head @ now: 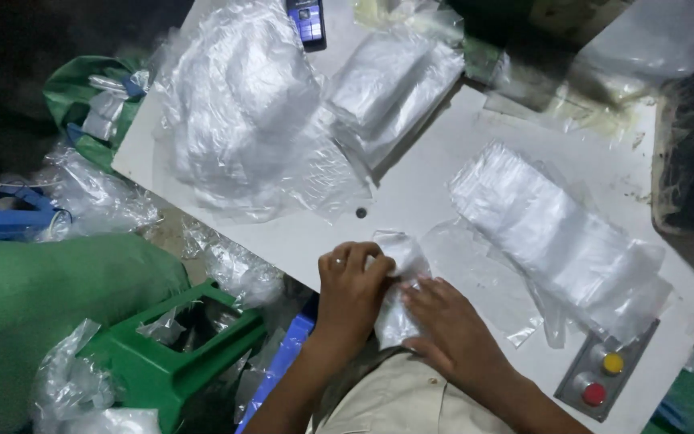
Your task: Folding and packaging individual plastic bags into a larger collection sack at a workstation
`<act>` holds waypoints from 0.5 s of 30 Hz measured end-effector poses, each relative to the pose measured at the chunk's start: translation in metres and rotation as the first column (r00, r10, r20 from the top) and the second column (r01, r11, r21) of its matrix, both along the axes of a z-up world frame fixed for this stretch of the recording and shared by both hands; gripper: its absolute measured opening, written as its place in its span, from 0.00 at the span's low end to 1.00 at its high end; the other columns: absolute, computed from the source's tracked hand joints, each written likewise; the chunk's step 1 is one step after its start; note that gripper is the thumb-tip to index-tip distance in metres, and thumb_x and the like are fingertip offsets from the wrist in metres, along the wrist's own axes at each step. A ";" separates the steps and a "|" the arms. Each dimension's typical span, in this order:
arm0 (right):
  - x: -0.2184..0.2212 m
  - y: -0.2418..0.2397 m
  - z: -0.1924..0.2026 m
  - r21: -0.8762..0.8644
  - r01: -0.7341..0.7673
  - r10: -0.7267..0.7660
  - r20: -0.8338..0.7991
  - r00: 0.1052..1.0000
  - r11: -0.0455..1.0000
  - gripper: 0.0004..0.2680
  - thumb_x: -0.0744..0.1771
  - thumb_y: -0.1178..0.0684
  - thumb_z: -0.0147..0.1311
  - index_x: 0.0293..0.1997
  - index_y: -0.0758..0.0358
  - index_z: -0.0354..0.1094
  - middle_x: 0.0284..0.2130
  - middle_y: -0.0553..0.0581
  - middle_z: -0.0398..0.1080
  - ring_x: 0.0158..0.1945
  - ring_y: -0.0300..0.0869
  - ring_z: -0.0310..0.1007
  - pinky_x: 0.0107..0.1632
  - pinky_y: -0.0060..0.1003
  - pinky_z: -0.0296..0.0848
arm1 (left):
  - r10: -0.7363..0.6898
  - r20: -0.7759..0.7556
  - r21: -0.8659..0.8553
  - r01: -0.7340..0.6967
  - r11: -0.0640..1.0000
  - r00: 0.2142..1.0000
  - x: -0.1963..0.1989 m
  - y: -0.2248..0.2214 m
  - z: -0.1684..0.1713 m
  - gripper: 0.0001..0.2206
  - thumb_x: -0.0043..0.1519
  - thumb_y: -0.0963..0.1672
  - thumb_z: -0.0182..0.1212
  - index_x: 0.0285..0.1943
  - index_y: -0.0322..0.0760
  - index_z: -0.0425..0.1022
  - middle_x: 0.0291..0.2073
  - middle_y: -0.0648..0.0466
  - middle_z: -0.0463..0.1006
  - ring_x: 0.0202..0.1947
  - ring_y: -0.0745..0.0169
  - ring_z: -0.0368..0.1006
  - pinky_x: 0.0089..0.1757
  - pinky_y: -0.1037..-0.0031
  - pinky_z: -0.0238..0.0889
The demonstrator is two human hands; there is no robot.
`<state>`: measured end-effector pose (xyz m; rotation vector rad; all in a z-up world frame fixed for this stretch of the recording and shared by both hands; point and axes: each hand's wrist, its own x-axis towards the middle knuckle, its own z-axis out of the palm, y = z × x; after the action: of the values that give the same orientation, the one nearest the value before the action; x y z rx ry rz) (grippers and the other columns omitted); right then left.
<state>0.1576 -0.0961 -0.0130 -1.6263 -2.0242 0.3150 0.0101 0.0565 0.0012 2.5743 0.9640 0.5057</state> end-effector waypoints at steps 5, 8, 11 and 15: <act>0.020 -0.008 -0.023 -0.236 0.286 -0.314 -0.089 0.945 0.929 0.40 0.62 0.40 0.66 0.79 0.52 0.36 0.49 0.47 0.74 0.52 0.46 0.63 0.57 0.49 0.57 | -0.213 0.017 -0.162 0.213 0.964 0.977 -0.018 -0.018 -0.015 0.17 0.64 0.55 0.59 0.53 0.44 0.73 0.45 0.62 0.79 0.50 0.54 0.73 0.51 0.60 0.47; 0.027 0.007 -0.004 -0.249 0.225 -0.237 -0.019 0.971 0.942 0.11 0.68 0.40 0.53 0.52 0.46 0.74 0.41 0.41 0.73 0.50 0.47 0.62 0.52 0.46 0.61 | -0.259 -0.057 -0.206 0.243 0.948 0.964 -0.020 -0.014 0.001 0.11 0.69 0.52 0.52 0.47 0.47 0.75 0.41 0.55 0.74 0.47 0.48 0.68 0.50 0.57 0.48; 0.028 0.013 0.000 -0.135 0.182 -0.190 -0.048 0.981 0.974 0.09 0.69 0.44 0.53 0.44 0.52 0.76 0.52 0.52 0.69 0.55 0.51 0.61 0.56 0.47 0.65 | -0.190 -0.014 -0.082 0.188 0.979 0.982 -0.020 -0.020 -0.001 0.10 0.68 0.51 0.54 0.40 0.48 0.76 0.49 0.52 0.71 0.54 0.47 0.65 0.52 0.56 0.48; 0.029 0.016 0.006 -0.156 0.124 -0.140 -0.091 0.986 0.980 0.11 0.69 0.45 0.54 0.54 0.54 0.73 0.42 0.49 0.74 0.46 0.46 0.68 0.48 0.42 0.65 | -0.153 -0.049 -0.180 0.142 0.973 0.987 -0.021 -0.018 0.010 0.15 0.69 0.54 0.51 0.51 0.45 0.74 0.41 0.56 0.76 0.43 0.53 0.69 0.51 0.59 0.49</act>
<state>0.1870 -0.0802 -0.0070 -1.7878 -1.8447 0.5012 -0.0113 0.0381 0.0107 2.4898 0.7907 0.2869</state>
